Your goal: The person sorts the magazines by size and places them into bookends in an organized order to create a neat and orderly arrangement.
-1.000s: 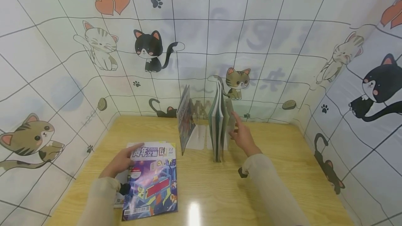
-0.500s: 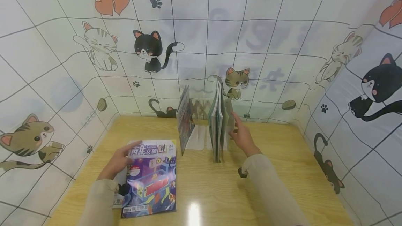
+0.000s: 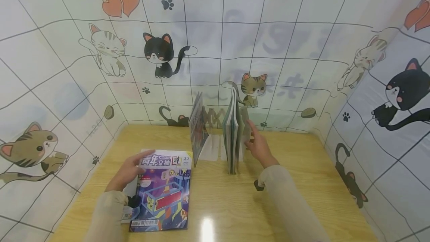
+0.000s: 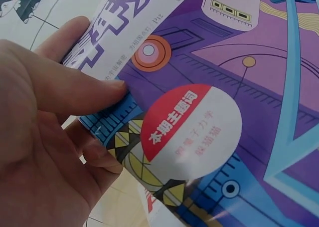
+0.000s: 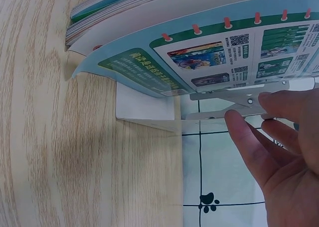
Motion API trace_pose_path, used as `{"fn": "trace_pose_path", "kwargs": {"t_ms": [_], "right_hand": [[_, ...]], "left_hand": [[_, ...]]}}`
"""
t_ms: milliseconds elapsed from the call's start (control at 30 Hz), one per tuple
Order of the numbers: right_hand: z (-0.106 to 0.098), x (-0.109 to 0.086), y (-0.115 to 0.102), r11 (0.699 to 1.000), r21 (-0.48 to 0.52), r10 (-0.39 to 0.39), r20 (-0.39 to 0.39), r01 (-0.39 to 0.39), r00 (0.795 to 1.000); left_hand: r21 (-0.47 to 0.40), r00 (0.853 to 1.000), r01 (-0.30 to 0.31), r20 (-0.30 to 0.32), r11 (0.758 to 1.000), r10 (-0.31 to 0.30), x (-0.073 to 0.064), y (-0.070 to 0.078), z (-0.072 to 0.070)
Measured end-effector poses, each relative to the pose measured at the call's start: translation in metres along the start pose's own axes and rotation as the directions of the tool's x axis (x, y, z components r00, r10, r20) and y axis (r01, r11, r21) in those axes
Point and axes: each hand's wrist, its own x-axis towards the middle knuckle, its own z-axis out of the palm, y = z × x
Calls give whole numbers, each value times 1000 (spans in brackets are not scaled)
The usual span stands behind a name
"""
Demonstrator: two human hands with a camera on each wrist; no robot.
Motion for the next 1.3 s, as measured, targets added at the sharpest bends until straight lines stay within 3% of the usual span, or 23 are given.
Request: {"fn": "trace_pose_path", "kwargs": {"t_ms": [300, 533, 733, 933, 1133, 1300], "right_hand": [[-1, -1, 1, 1000, -11, 3, -4, -3, 1000], [-2, -1, 1, 1000, 0, 0, 4, 0, 1000], [-2, -2, 0, 1000, -9, -1, 7, 1, 1000], [-3, -3, -2, 1000, -23, -1, 4, 1, 1000], [-2, -2, -1, 1000, -18, 1, -1, -1, 1000], [1, -2, 0, 1000, -10, -2, -9, 2, 1000]], "left_hand": [[7, 996, -86, 13, 996, 86, 0, 7, -1], [14, 998, -60, 31, 998, 59, 0, 15, -1], [29, 994, -101, 46, 994, 99, -2, 28, -1], [28, 988, -151, 31, 988, 150, -3, 41, -1], [-23, 992, -124, 24, 992, 124, -4, 52, -1], [-33, 983, -183, 0, 983, 183, -4, 59, -2]]}}
